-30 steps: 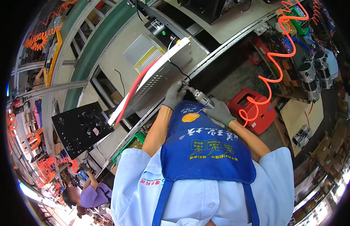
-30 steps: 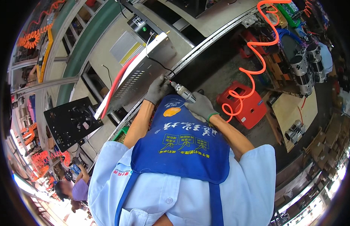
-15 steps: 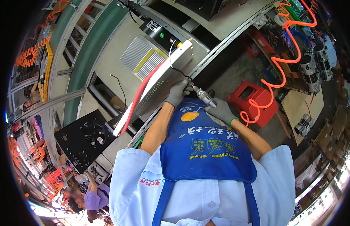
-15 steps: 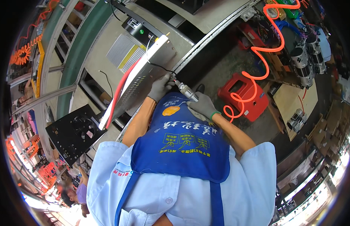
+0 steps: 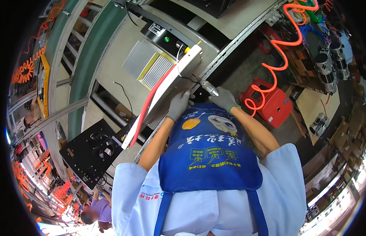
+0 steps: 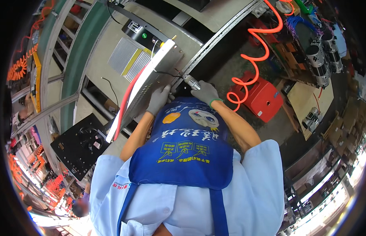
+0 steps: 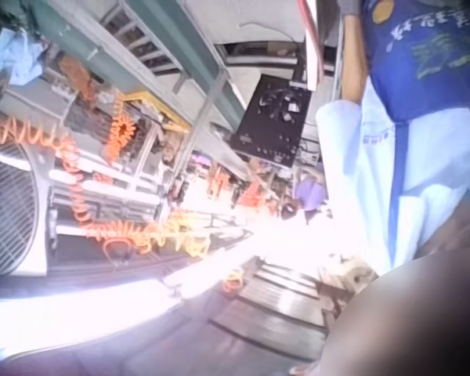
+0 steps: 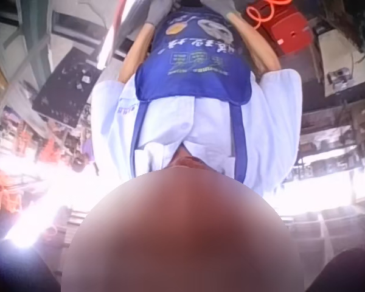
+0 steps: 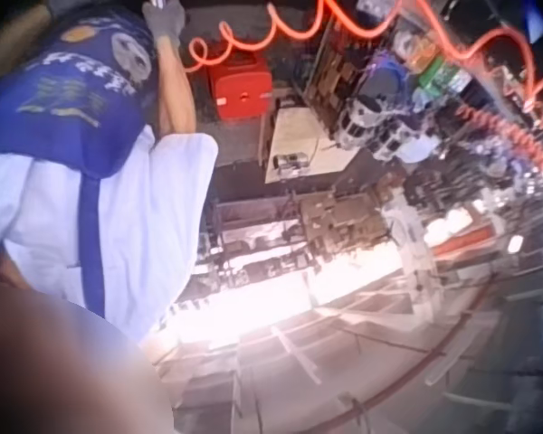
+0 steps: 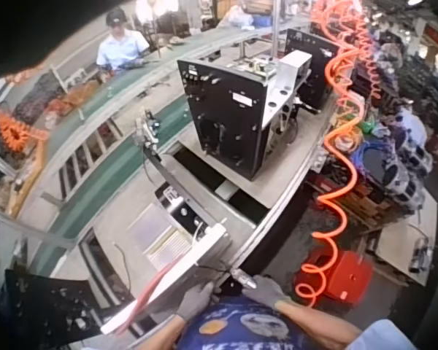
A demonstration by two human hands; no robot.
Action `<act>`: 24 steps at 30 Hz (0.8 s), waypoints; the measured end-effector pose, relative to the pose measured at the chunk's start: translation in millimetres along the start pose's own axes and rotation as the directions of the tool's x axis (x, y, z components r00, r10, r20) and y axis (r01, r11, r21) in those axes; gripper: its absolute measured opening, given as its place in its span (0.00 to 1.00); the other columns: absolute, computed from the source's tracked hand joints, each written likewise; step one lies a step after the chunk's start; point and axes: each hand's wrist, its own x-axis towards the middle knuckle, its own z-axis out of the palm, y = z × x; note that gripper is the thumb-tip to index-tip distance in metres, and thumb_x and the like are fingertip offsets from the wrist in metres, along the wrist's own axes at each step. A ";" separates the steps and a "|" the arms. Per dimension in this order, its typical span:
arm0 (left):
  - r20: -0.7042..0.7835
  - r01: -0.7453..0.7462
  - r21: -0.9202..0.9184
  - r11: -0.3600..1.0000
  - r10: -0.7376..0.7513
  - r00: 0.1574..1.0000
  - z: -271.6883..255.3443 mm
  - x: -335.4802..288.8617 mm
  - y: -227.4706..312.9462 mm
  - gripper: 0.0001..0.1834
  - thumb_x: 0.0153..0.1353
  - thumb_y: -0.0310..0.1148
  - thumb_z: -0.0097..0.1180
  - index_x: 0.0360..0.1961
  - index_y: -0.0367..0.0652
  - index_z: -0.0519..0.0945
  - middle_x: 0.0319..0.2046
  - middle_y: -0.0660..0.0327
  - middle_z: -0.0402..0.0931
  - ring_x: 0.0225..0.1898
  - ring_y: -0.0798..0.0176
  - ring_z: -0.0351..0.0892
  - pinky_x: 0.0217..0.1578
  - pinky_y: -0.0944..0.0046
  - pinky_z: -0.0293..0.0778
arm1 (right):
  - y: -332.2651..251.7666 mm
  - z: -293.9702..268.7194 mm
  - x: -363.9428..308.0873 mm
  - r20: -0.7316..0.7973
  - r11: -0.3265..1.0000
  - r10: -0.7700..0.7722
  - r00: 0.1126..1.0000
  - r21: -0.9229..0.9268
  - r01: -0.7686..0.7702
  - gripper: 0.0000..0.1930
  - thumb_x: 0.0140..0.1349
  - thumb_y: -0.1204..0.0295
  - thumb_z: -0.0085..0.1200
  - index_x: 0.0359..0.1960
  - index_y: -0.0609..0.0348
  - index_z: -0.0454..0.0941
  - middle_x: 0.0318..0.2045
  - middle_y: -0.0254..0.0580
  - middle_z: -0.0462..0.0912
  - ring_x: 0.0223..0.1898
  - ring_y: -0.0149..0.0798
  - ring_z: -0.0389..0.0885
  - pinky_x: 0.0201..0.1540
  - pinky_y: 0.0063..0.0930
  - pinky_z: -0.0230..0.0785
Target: The person assembles an electronic device on a workbench. They place a metal heatsink onto a circuit board, secure it with screws using a power drill, and connect a blue wire to a terminal. The person handles various small components from green trays and uses a power tool to fasten parts together.
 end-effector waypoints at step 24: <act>-0.013 0.122 -0.014 0.992 -0.122 0.992 -38.6 -12.1 -53.3 0.23 0.76 0.47 0.48 0.50 0.34 0.81 0.37 0.55 0.86 0.32 0.65 0.83 0.31 0.65 0.78 | 13.8 13.7 19.5 -0.017 0.999 -0.053 0.998 -0.006 0.053 0.26 0.57 0.50 0.61 0.47 0.58 0.77 0.43 0.54 0.85 0.48 0.57 0.84 0.52 0.49 0.74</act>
